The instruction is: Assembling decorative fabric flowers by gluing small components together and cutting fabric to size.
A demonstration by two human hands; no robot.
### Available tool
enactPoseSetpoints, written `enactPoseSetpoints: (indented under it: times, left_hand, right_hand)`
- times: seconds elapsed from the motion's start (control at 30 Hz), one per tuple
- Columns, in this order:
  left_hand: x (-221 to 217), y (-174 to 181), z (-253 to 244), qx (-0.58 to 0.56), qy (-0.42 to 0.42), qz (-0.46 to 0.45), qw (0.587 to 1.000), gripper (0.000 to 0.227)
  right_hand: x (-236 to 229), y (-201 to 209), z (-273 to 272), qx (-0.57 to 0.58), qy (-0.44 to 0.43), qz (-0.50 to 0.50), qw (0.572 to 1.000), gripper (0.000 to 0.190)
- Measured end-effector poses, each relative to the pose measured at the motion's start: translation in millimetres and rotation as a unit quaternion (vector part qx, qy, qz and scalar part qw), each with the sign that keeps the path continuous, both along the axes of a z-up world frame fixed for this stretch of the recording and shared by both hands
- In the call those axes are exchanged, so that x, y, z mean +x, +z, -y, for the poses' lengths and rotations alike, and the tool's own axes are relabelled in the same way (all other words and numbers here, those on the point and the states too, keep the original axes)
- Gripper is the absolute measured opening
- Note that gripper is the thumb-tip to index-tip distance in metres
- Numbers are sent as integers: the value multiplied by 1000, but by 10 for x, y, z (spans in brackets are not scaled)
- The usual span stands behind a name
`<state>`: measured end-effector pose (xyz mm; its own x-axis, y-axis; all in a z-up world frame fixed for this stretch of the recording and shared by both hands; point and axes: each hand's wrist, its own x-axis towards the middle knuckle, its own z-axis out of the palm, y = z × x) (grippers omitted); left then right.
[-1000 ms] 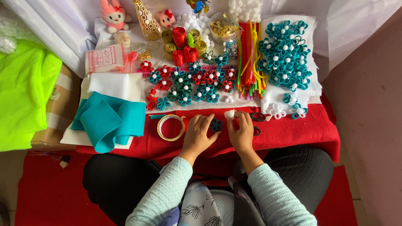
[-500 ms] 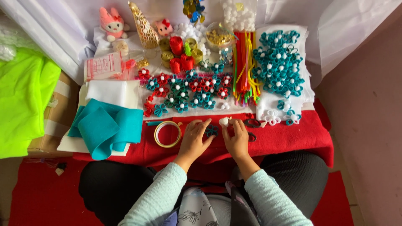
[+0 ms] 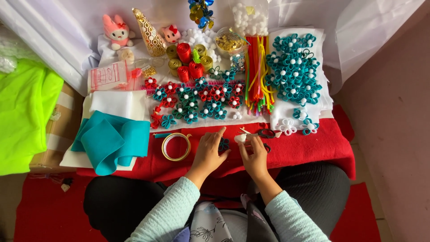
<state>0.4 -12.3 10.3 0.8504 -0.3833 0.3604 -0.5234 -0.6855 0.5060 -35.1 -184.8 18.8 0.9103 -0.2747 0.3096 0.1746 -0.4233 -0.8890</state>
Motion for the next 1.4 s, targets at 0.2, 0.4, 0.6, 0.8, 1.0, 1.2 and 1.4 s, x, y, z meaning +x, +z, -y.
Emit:
enactPoseSetpoints:
  times: [0.2,0.4,0.6,0.8,1.0,1.2,1.4]
  left_hand:
    - [28,52,17,22,-22,35,999,83]
    - [-16,129,28,26,-43,47,998,79]
    - [44,187,43,17,-55,62,996,79]
    - [15,201,-35,4,-65,49,997,87]
    - [-48,-51,-100,-110,-6,50,993,79]
    - [0,-226,-100,-101,-3,56,993,77]
    - [-43,-79,-95,-90,-11,99,991,72]
  right_hand:
    - [33,-64,29,34,-6,-11,999,14]
    - [-5,-90,28,23,-7,-28,999,14]
    - [-7,-48,22,-7,-16,-13,1000,15]
    - [-3,-30,-5,-24,-18,-33,999,15]
    - [39,-52,-13,-74,-29,-48,996,13]
    - [119,-128,-7,-40,-33,-100,994,13]
    - [60,-82,-115,-87,-19,-84,992,17]
